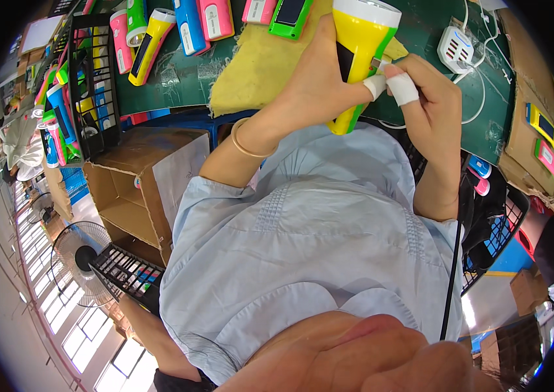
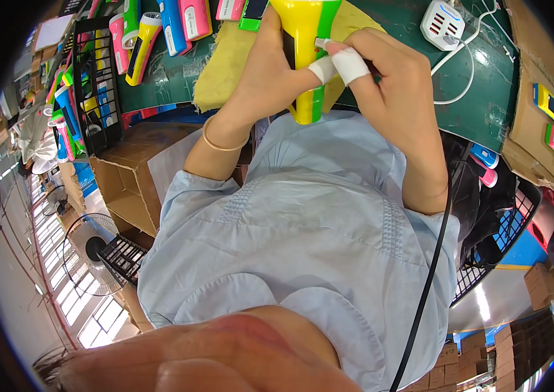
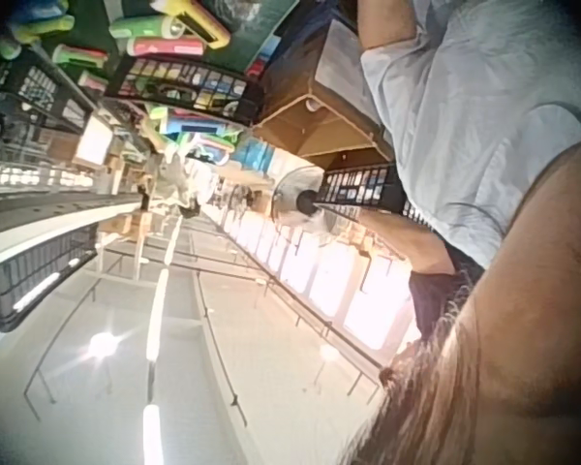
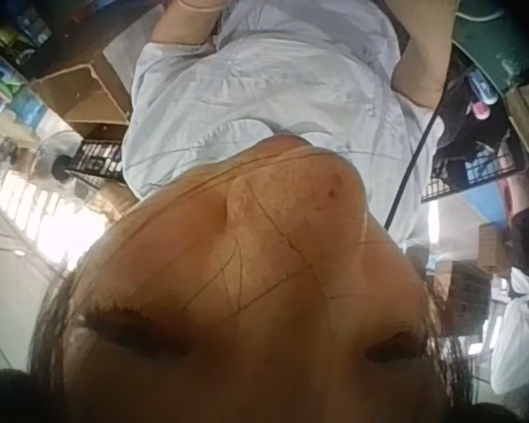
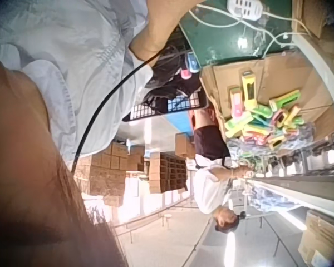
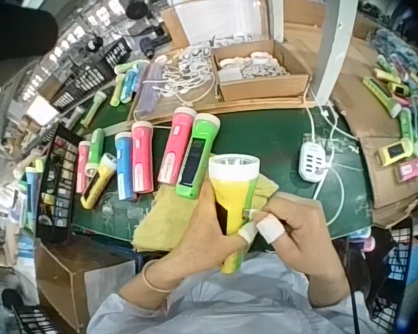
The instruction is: Inspecting and testing various colored flashlights by turning them on and checking the light output at a quality control station.
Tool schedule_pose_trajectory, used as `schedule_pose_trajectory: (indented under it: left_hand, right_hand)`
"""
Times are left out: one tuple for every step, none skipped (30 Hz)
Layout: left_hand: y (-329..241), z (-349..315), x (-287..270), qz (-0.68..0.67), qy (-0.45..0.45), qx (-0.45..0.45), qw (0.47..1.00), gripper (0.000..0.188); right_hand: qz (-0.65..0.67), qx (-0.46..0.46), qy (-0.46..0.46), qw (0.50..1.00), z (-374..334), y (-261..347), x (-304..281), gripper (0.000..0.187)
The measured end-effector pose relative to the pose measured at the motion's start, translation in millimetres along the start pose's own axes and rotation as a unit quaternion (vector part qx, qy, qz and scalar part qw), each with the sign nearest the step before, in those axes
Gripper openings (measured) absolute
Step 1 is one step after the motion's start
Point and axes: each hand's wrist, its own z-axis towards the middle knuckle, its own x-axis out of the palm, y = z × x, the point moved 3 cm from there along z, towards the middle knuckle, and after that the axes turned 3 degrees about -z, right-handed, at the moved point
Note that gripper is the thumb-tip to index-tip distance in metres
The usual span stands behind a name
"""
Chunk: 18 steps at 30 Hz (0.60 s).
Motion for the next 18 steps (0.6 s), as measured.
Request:
schedule_pose_trajectory:
  left_hand:
    - [2, 0, 1, 0.000, 0.001, -0.001, 1.000, 0.066]
    - [4, -1, 2, 0.020, -0.007, 0.008, 1.000, 0.065]
    - [5, -1, 3, 0.039, -0.014, 0.016, 0.999, 0.064]
    - [7, -2, 5, 0.039, -0.015, 0.015, 0.999, 0.064]
    - [9, -2, 7, 0.050, -0.031, 0.016, 0.998, 0.062]
    - [10, -1, 9, 0.061, -0.047, 0.018, 0.997, 0.060]
    - [12, 0, 13, 0.062, -0.046, 0.017, 0.997, 0.060]
    - [9, 1, 14, 0.107, -0.090, 0.067, 0.988, 0.059]
    - [6, 2, 14, 0.151, -0.136, 0.118, 0.972, 0.059]
    - [6, 4, 14, 0.151, -0.137, 0.121, 0.971, 0.059]
    - [8, 6, 14, 0.127, -0.105, 0.098, 0.981, 0.054]
    - [10, 9, 13, 0.101, -0.071, 0.072, 0.990, 0.050]
    - [11, 10, 9, 0.032, -0.089, 0.029, 0.995, 0.044]
    - [14, 14, 2, -0.037, -0.095, -0.015, 0.995, 0.037]
    - [15, 16, -3, -0.106, -0.108, -0.057, 0.987, 0.032]
    - [20, 16, -9, -0.242, -0.122, -0.140, 0.952, 0.031]
    - [20, 16, -11, -0.296, -0.136, -0.169, 0.930, 0.031]
    - [20, 16, -12, -0.349, -0.154, -0.197, 0.903, 0.033]
  right_hand:
    - [-0.043, 0.021, 0.005, 0.999, 1, 1, 2, 0.011]
    - [-0.080, 0.023, -0.008, 0.996, 0, 3, 2, 0.013]
    - [-0.080, 0.024, -0.007, 0.996, -1, 5, 4, 0.013]
    - [-0.141, 0.025, -0.019, 0.990, -1, 6, 6, 0.014]
    - [-0.202, 0.022, -0.043, 0.978, -2, 7, 8, 0.016]
    - [-0.200, 0.027, -0.031, 0.979, 0, 5, 12, 0.016]
    - [-0.236, -0.003, -0.062, 0.970, 2, 5, 16, 0.017]
    - [-0.271, -0.031, -0.092, 0.958, 4, 6, 18, 0.019]
    - [-0.283, -0.030, -0.080, 0.955, 6, 5, 21, 0.020]
    - [-0.285, -0.032, -0.096, 0.953, 6, 5, 20, 0.020]
    - [-0.269, -0.004, -0.056, 0.962, 7, 3, 20, 0.017]
    - [-0.260, 0.053, -0.018, 0.964, 6, 0, 18, 0.014]
    - [-0.192, 0.023, -0.048, 0.980, 2, 6, 12, 0.010]
    - [-0.133, -0.013, -0.093, 0.987, -2, 12, 3, 0.007]
    - [-0.064, -0.081, -0.176, 0.979, -7, 18, -6, 0.015]
    - [-0.026, -0.020, -0.202, 0.979, -10, 14, -13, 0.024]
    - [-0.057, 0.041, -0.187, 0.980, -12, 10, -17, 0.033]
    - [-0.086, 0.078, -0.177, 0.977, -11, 5, -19, 0.038]
